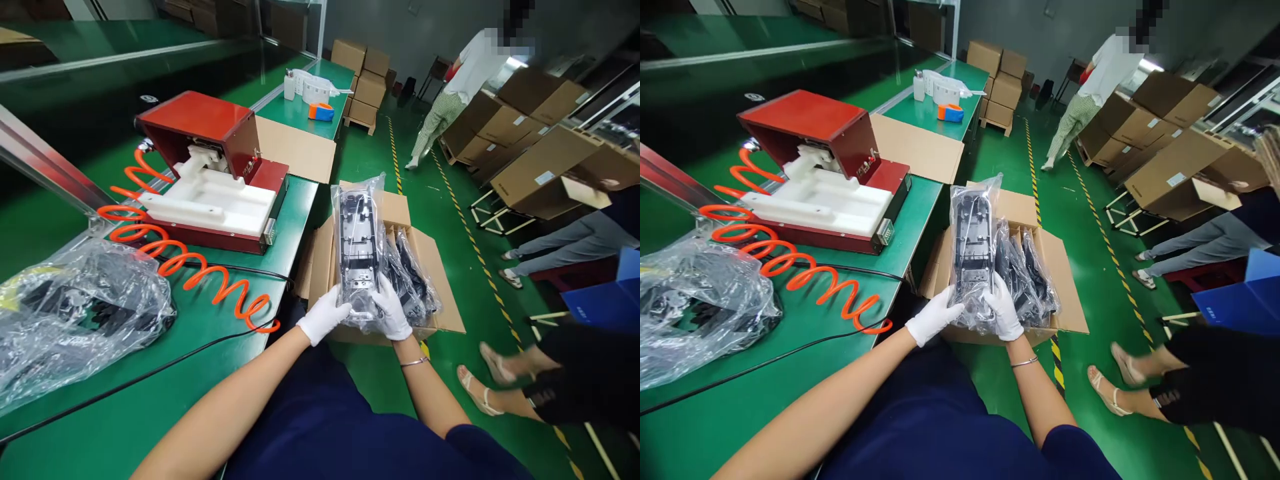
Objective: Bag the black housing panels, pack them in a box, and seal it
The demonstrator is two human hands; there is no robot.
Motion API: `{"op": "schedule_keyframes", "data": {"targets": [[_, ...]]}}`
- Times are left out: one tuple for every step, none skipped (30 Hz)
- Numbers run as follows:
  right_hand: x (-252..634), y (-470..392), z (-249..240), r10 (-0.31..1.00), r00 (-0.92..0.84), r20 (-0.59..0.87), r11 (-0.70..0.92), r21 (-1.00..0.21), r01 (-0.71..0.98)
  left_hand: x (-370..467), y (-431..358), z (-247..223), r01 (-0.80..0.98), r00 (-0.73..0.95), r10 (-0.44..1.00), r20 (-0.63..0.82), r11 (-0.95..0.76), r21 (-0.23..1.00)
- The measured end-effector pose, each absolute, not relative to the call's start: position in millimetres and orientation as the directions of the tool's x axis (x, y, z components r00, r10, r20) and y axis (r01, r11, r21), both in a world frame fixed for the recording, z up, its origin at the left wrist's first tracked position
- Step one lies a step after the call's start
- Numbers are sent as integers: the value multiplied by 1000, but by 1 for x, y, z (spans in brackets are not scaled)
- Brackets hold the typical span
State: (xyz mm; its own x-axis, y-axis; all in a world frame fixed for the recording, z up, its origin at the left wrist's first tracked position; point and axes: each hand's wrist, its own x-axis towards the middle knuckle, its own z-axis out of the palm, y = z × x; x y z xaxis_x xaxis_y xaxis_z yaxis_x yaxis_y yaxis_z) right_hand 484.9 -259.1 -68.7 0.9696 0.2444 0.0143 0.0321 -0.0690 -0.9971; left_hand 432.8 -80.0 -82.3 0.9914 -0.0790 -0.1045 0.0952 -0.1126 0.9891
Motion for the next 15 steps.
{"op": "schedule_keyframes", "data": {"targets": [[484,-258,-68,250,968,2,-43,-999,13,433,-81,-83,103,991,-78,-112,-113,988],[484,-257,-69,248,969,-9,-15,-1000,-5,432,-81,-83,108,990,-83,-117,-115,988],[483,-257,-71,239,971,-14,13,-1000,-18,431,-81,-85,111,988,-93,-122,-118,987],[482,-257,-73,229,973,-11,32,-999,-19,430,-81,-86,115,986,-103,-128,-121,986],[480,-256,-77,209,978,7,34,-999,0,429,-81,-88,126,985,-99,-139,-129,984],[479,-255,-81,177,983,38,7,-999,37,428,-81,-89,141,985,-77,-152,-142,980],[476,-254,-85,141,987,81,-57,-994,90,427,-81,-89,158,986,-36,-166,-159,975],[474,-252,-89,104,986,132,-150,-978,147,428,-81,-89,177,984,15,-177,-173,969],[471,-249,-94,66,980,186,-256,-947,197,430,-81,-87,194,981,62,-186,-175,965],[468,-245,-98,35,972,234,-357,-905,231,434,-83,-84,206,977,93,-193,-160,965],[465,-241,-101,12,963,270,-438,-864,248,440,-86,-80,212,975,99,-201,-123,969],[462,-236,-105,0,957,292,-497,-830,253,448,-90,-76,215,974,84,-209,-64,975],[460,-232,-108,-12,954,300,-541,-804,246,457,-95,-73,219,974,59,-219,9,976],[457,-227,-110,-21,956,292,-580,-783,227,467,-101,-70,222,973,38,-226,89,971],[454,-223,-113,-19,963,270,-619,-759,200,477,-108,-69,225,971,41,-234,165,960]]}}
